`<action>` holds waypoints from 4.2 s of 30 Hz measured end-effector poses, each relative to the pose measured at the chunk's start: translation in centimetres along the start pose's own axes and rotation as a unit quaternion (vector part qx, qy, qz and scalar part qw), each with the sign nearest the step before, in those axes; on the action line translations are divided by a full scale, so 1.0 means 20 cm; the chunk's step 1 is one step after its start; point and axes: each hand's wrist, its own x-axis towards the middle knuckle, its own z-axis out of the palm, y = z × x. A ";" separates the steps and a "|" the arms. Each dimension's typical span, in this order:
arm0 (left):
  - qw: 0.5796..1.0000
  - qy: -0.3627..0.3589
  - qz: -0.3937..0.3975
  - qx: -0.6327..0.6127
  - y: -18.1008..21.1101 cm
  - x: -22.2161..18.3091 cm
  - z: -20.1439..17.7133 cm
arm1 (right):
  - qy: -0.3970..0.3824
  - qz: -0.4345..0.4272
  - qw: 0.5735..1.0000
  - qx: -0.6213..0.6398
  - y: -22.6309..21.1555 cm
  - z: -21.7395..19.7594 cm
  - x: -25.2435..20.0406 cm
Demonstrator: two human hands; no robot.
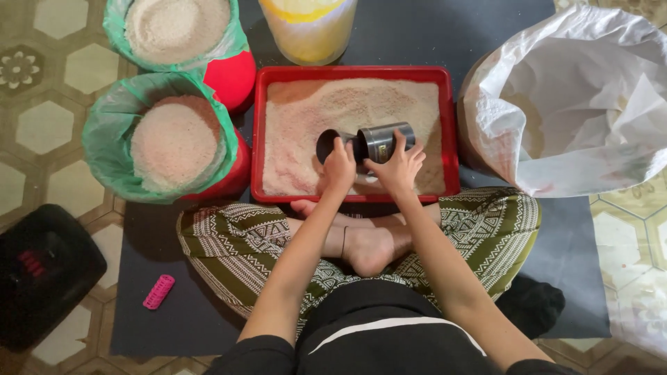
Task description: Measuring and transferring white powder from a tray into bags and containers using metal cups while sitting on the floor.
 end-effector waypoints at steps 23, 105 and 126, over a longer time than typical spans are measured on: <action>0.979 0.094 -0.061 -0.169 -0.03 0.30 -0.15 | -0.015 0.145 0.883 0.446 0.09 -0.37 0.03; 0.944 0.105 0.295 0.108 -0.04 0.19 -0.27 | 0.037 -0.065 0.994 0.080 0.42 -0.30 -0.36; 0.923 -0.036 0.318 0.212 0.07 0.32 -0.29 | -0.091 -0.043 0.991 0.089 0.41 -0.36 -0.38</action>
